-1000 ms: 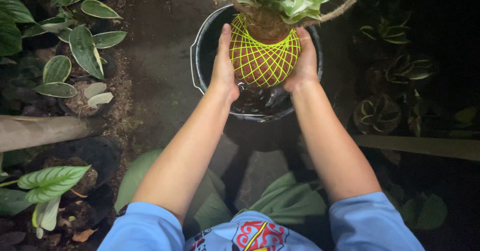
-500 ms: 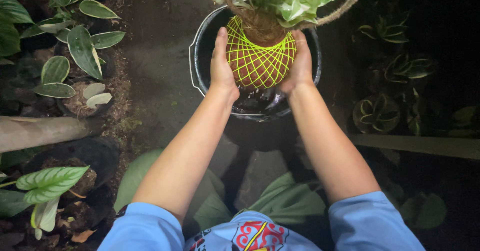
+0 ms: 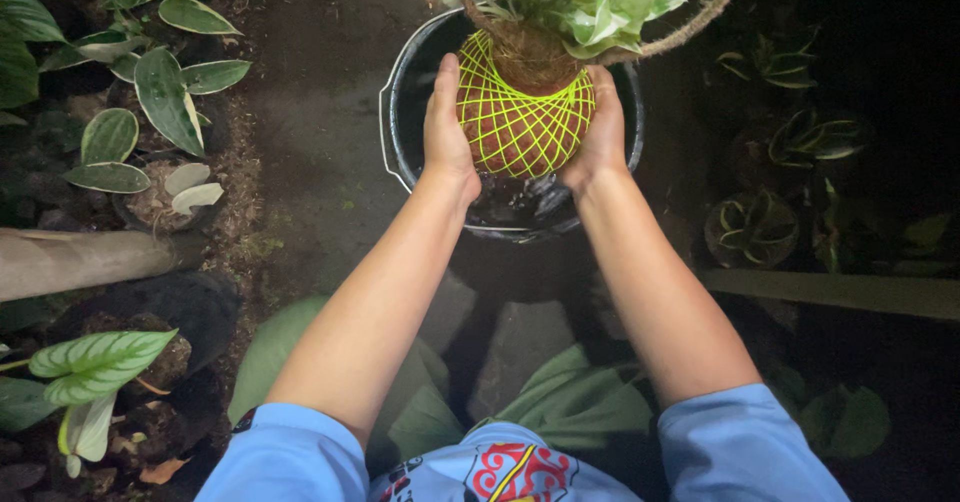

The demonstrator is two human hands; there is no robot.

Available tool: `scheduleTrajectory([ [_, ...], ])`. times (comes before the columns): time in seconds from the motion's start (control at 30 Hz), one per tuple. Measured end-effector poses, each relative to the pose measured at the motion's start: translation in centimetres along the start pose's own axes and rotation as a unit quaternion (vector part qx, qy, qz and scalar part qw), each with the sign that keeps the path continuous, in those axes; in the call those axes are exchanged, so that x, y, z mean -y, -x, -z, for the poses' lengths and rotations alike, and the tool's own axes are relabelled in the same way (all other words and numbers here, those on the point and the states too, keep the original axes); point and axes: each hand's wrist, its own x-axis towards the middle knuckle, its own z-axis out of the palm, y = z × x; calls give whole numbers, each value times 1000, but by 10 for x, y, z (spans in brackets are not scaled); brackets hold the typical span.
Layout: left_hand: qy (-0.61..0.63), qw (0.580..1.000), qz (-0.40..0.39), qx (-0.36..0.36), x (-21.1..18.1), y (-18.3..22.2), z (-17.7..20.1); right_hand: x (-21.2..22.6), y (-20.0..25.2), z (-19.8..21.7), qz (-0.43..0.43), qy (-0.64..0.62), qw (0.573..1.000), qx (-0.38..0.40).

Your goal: The person repeatedly picks up a potted plant with a yellow mesh net, dips it into a bucket of water, and pours additional water over it using a plastic cup. After watering, the person places the plant back on a display shelf among other similar plants.

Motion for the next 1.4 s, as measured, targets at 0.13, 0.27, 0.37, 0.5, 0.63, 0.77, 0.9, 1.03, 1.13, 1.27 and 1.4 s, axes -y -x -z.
scheduleTrajectory([
  [0.13, -12, 999, 45, -17, -3, 2, -4, 1, -1, 1, -8, 9, 1000, -26],
  [0.27, -54, 996, 73, -16, -10, 2, -6, 9, -3, 3, -18, -11, 1000, 8],
  [0.37, -104, 994, 45, 1, -14, 1, -6, 14, -1, 4, -16, -25, 999, 25],
  [0.5, -187, 982, 37, 11, -18, -2, 0, 15, 0, 5, -6, 20, 1000, 11],
  [0.63, -207, 977, 39, 19, -15, -7, 11, 11, 0, 7, -56, -22, 998, 32],
  [0.77, -212, 976, 36, 22, -5, -4, 25, 5, 8, 15, -80, 11, 996, 49],
  [0.9, -210, 973, 85, -37, 11, 3, 37, 0, 9, 26, -104, 119, 987, -41],
  [1.03, -159, 982, 105, -10, 22, 6, 47, -13, -2, 47, -99, 86, 991, -4],
  [1.13, -159, 980, 120, -30, 29, 5, 53, -26, -15, 67, -115, 63, 991, -21],
  [1.27, -136, 979, 129, -76, 30, 11, 51, -38, -19, 78, -136, 68, 983, -104],
  [1.4, -115, 982, 106, -110, 18, 24, 30, -29, 3, 66, -138, 16, 982, -126],
])
